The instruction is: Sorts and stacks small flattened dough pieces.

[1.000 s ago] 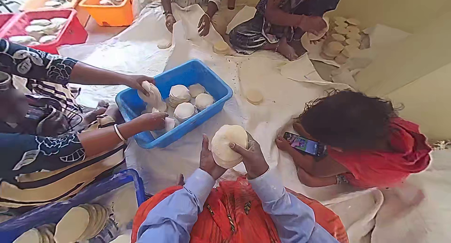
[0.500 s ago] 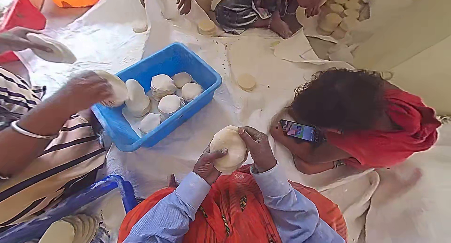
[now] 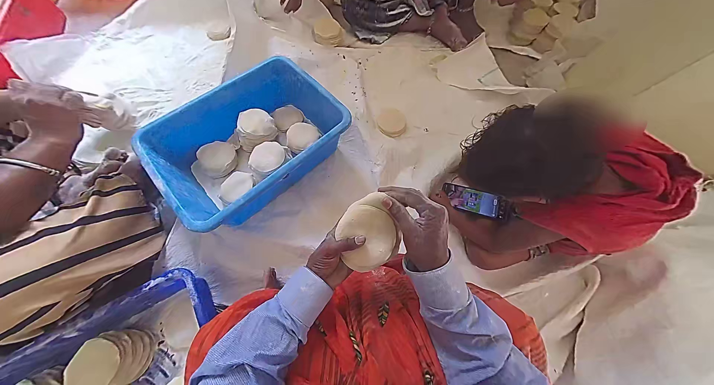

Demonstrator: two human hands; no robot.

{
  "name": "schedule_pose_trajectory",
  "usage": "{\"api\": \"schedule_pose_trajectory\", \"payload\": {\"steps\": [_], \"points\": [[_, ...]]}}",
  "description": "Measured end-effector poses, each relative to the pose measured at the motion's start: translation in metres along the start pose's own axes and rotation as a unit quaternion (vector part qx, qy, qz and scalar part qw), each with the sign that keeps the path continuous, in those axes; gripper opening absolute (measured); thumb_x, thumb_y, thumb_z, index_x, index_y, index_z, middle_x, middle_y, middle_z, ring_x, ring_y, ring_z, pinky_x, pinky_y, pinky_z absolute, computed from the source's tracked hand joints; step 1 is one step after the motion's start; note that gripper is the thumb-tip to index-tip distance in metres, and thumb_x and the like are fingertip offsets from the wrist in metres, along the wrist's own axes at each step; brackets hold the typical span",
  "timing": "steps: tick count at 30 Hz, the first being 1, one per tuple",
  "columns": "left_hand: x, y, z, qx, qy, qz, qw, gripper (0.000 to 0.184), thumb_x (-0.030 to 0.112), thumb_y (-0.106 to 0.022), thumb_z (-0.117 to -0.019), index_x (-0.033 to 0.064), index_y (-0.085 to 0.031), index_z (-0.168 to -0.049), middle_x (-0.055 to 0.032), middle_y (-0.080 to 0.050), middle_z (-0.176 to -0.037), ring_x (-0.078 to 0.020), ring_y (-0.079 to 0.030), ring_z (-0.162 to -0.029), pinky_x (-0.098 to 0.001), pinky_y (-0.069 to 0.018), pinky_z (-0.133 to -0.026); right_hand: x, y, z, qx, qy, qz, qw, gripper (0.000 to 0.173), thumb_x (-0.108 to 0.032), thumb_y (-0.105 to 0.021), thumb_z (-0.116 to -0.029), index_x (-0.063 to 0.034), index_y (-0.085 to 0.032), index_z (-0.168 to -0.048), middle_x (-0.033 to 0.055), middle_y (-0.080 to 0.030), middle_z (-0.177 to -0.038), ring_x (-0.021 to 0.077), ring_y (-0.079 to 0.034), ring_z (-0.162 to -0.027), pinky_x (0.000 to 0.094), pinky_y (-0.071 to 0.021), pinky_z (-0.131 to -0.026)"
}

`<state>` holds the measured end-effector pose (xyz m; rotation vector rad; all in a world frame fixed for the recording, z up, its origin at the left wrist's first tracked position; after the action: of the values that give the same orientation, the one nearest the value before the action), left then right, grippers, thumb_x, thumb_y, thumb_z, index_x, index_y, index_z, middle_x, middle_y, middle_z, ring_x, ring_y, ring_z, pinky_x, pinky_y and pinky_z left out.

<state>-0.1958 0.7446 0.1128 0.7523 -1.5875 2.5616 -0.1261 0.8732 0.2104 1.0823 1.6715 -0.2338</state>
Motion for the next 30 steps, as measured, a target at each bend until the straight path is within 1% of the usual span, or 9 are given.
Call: {"api": "schedule_pose_trajectory", "payload": {"steps": [3, 6, 10, 12, 15, 20, 23, 27, 30], "points": [[-0.001, 0.000, 0.000, -0.001, 0.003, -0.007, 1.000, 0.056, -0.004, -0.071, -0.0778, 0.0062, -0.050, -0.129, -0.0139, -0.071, -0.106, -0.0241, -0.073, -0.096, -0.0425, -0.0616, -0.086, 0.001, 0.013, -0.004, 0.050, -0.012, -0.028, 0.998, 0.015, -0.012, -0.066, -0.0993, 0.0000, -0.074, -0.103, 0.0030, -0.075, -0.093, 0.0036, -0.071, -0.083, 0.0240, -0.0604, -0.078], [-0.003, 0.003, 0.001, 0.025, 0.011, -0.025, 0.999, 0.053, -0.005, -0.064, -0.0832, 0.0068, -0.048, -0.133, -0.0135, -0.070, -0.108, -0.0238, -0.072, -0.096, -0.0417, -0.0612, -0.086, 0.010, 0.035, -0.011, 0.113, -0.026, 0.002, 0.993, 0.017, -0.014, -0.063, -0.1018, 0.0008, -0.070, -0.105, 0.0005, -0.072, -0.089, 0.0005, -0.068, -0.079, 0.0214, -0.0589, -0.075], [-0.005, 0.009, 0.000, 0.103, 0.027, -0.065, 0.992, 0.028, 0.001, -0.053, -0.1017, 0.0013, -0.052, -0.130, -0.0165, -0.070, -0.107, -0.0255, -0.072, -0.094, -0.0424, -0.0612, -0.086, 0.042, 0.055, -0.018, 0.153, -0.086, -0.068, 0.982, 0.013, -0.016, -0.061, -0.1027, -0.0053, -0.067, -0.108, -0.0062, -0.071, -0.088, -0.0005, -0.068, -0.076, 0.0204, -0.0599, -0.072], [-0.006, 0.015, -0.002, 0.146, 0.033, -0.076, 0.986, 0.026, 0.009, -0.052, -0.1052, -0.0004, -0.053, -0.129, -0.0177, -0.070, -0.107, -0.0264, -0.072, -0.095, -0.0424, -0.0614, -0.086, 0.056, 0.053, -0.019, 0.122, -0.123, -0.146, 0.974, 0.019, -0.011, -0.064, -0.0998, -0.0026, -0.068, -0.116, -0.0006, -0.075, -0.096, 0.0060, -0.072, -0.083, 0.0255, -0.0625, -0.078], [-0.006, 0.028, -0.005, 0.196, 0.028, -0.078, 0.977, 0.030, 0.015, -0.054, -0.1050, 0.0017, -0.054, -0.131, -0.0175, -0.069, -0.109, -0.0264, -0.071, -0.095, -0.0425, -0.0603, -0.085, 0.054, 0.039, -0.017, 0.061, -0.191, -0.179, 0.963, 0.028, 0.001, -0.068, -0.0931, -0.0009, -0.066, -0.121, 0.0018, -0.076, -0.096, 0.0075, -0.074, -0.082, 0.0256, -0.0634, -0.074], [-0.001, 0.038, -0.007, 0.225, 0.006, -0.064, 0.972, 0.034, 0.008, -0.057, -0.1016, 0.0052, -0.053, -0.135, -0.0163, -0.067, -0.111, -0.0255, -0.069, -0.095, -0.0426, -0.0592, -0.084, 0.014, 0.002, -0.010, -0.064, -0.153, -0.191, 0.967, 0.027, 0.001, -0.066, -0.0926, 0.0016, -0.066, -0.120, 0.0037, -0.076, -0.094, 0.0089, -0.073, -0.080, 0.0278, -0.0636, -0.073], [-0.002, 0.029, -0.006, 0.167, 0.009, -0.019, 0.986, 0.038, 0.038, -0.041, -0.1090, 0.0101, -0.058, -0.130, -0.0116, -0.069, -0.111, -0.0235, -0.069, -0.101, -0.0431, -0.0584, -0.087, -0.004, -0.023, -0.001, -0.138, -0.152, -0.261, 0.943, 0.026, 0.005, -0.063, -0.0947, 0.0021, -0.066, -0.120, 0.0055, -0.076, -0.097, 0.0085, -0.072, -0.082, 0.0263, -0.0624, -0.076], [-0.005, 0.021, -0.005, 0.120, 0.025, 0.033, 0.992, 0.073, 0.067, -0.026, -0.1030, 0.0091, -0.057, -0.135, -0.0145, -0.068, -0.120, -0.0270, -0.067, -0.111, -0.0476, -0.0569, -0.092, 0.032, -0.041, 0.008, -0.165, -0.151, -0.121, 0.967, 0.029, 0.001, -0.069, -0.0929, -0.0027, -0.069, -0.121, 0.0082, -0.077, -0.102, 0.0121, -0.074, -0.086, 0.0328, -0.0624, -0.078], [-0.004, 0.022, -0.005, 0.128, 0.018, -0.007, 0.992, 0.056, 0.053, -0.035, -0.1070, 0.0082, -0.058, -0.132, -0.0146, -0.068, -0.119, -0.0269, -0.067, -0.110, -0.0472, -0.0564, -0.093, 0.037, -0.035, 0.006, -0.148, -0.098, 0.084, 0.981, 0.029, -0.010, -0.074, -0.0917, -0.0078, -0.073, -0.121, 0.0113, -0.076, -0.109, 0.0245, -0.075, -0.088, 0.0507, -0.0602, -0.079]]}}
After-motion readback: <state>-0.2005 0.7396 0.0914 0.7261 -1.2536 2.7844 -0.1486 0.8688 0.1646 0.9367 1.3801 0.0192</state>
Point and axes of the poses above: each hand's wrist, its own z-axis away from the middle knuckle, its own y-axis out of the back of the hand, x = y × z, the point moved 8 cm from there along -z, towards the middle knuckle
